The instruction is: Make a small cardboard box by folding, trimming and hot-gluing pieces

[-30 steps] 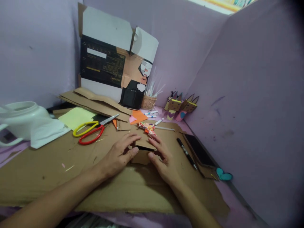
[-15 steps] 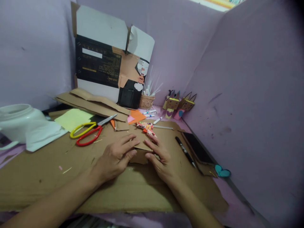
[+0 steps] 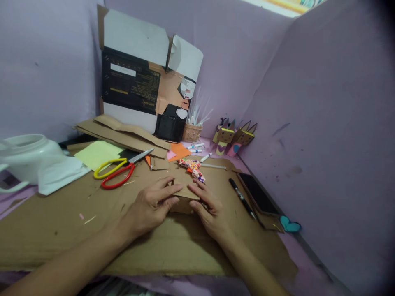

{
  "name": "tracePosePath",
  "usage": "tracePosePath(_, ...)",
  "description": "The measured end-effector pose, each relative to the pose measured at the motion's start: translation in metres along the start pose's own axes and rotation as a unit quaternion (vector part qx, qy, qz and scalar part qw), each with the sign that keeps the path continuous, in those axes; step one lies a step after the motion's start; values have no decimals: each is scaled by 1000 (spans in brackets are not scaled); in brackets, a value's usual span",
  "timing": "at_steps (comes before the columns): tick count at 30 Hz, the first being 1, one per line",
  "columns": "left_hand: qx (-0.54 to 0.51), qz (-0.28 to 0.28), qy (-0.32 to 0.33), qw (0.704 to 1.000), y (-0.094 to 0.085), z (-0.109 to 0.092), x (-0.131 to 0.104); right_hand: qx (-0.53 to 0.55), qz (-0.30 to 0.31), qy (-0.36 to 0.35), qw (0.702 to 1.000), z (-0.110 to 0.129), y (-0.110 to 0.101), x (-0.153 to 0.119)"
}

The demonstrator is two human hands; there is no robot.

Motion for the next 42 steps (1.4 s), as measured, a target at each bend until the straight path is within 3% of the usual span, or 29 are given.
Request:
tracePosePath(3, -8, 20, -30, 999, 2, 2, -1, -14, 6, -10, 1000, 4, -1, -1)
tracePosePath(9, -135, 98, -169, 971, 13, 13, 2, -27, 20, -19, 999, 12, -2, -4)
tracePosePath(17, -124, 115, -167, 971, 17, 13, 3, 22, 32, 57, 998, -2, 1, -9)
tracePosePath(21, -81, 87, -131, 984, 12, 7, 3, 22, 46, 17, 999, 6, 1, -3)
tracePosePath(25, 7, 33, -6, 999, 3, -14, 1, 16, 65, -31, 997, 15, 5, 4)
tracePosePath(29, 38, -3, 91, 995, -3, -32, -5, -26, 73, -55, 996, 24, 1, 6)
tracePosePath(35, 78, -47, 134, 987, -14, -46, -9, -76, 81, -89, 990, 43, -16, 13)
tracePosePath(40, 95, -33, 168, 981, -12, -51, -11, -12, 172, -60, 983, 38, 1, 16)
tracePosePath(42, 69, -20, 166, 983, -12, -49, -10, 24, 172, -42, 984, 29, 6, 15)
Point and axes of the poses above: each hand's wrist, its own x-axis towards the middle knuckle, its own y-axis out of the palm, z = x × y, the point moved 8 cm from there along x, towards the middle knuckle, and after that the axes turned 13 degrees about -y, right-handed, at the moved point
